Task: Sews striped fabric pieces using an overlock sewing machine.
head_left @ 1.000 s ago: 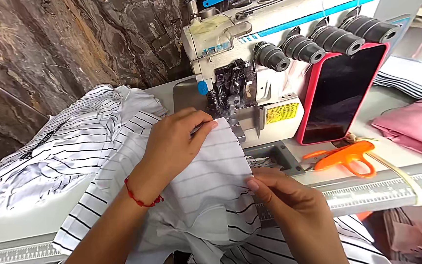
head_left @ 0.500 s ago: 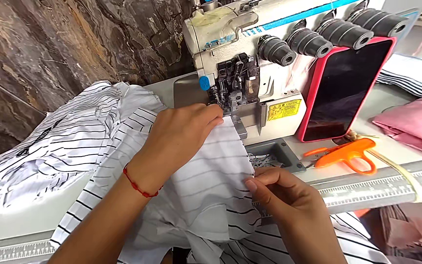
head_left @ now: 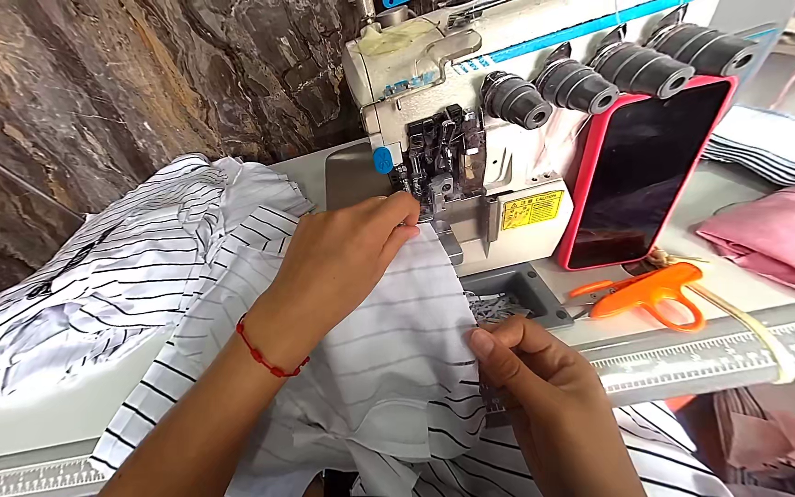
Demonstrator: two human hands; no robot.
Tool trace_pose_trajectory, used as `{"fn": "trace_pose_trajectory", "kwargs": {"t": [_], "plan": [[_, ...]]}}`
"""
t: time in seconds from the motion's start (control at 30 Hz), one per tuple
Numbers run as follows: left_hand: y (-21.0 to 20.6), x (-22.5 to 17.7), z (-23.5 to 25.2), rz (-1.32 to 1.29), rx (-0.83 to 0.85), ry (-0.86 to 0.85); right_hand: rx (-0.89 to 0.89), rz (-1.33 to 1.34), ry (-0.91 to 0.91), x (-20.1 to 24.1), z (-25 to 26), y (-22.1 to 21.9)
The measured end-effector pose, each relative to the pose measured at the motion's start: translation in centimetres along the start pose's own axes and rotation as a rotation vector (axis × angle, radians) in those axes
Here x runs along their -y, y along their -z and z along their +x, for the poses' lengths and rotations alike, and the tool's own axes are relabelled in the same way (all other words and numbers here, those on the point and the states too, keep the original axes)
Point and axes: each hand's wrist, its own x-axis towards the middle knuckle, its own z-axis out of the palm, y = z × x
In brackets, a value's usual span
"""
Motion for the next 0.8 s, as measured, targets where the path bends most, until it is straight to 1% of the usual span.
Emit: {"fn": "trace_pose_trajectory", "kwargs": {"t": [0.1,0.2,0.27,0.3,0.33,0.4,0.5,0.6,0.7,0.8], "plan": [[-0.1,0.0,0.0,0.013,-0.016,-0.019,-0.016,0.02,-0.02,-0.1,0.0,-0.1],[0.2,-0.2,0.1,0.073,-0.052,-0.119,-0.029,-0.013,-0.044,0.0,0.1,-0.4],[0.6,-1.2,0.4,0.105,-0.063,-0.191,0.018,-0.08,-0.074,0.2,0.1,-0.4],[0.8,-2.0,0.3,0.148,-0.068,-0.195,0.045,-0.1,-0.089,0.2,0.1,-0.3],[0.9,-2.9,0.0,0.19,-0.064,-0.164,0.06,-0.108,-0.098,0.2,0.1,-0.3],[0.5,-5.0,-1.1,0.23,-0.058,-0.029,0.059,-0.102,-0.081,0.2,0.0,-0.2],[-1.5,-7.0,-3.0,0.243,-0.066,0.143,0.073,-0.123,0.018,0.4,-0.4,-0.1],[-2.6,-7.4,-3.6,0.169,-0.097,0.184,0.023,-0.179,0.076,0.7,-0.8,-0.7],[-2.9,-7.1,-3.2,0.116,-0.132,0.212,-0.015,-0.198,0.137,0.6,-0.7,-1.3],[-3.1,-6.7,-2.8,0.1,-0.131,0.21,-0.037,-0.212,0.158,0.3,-0.4,-1.6]]}}
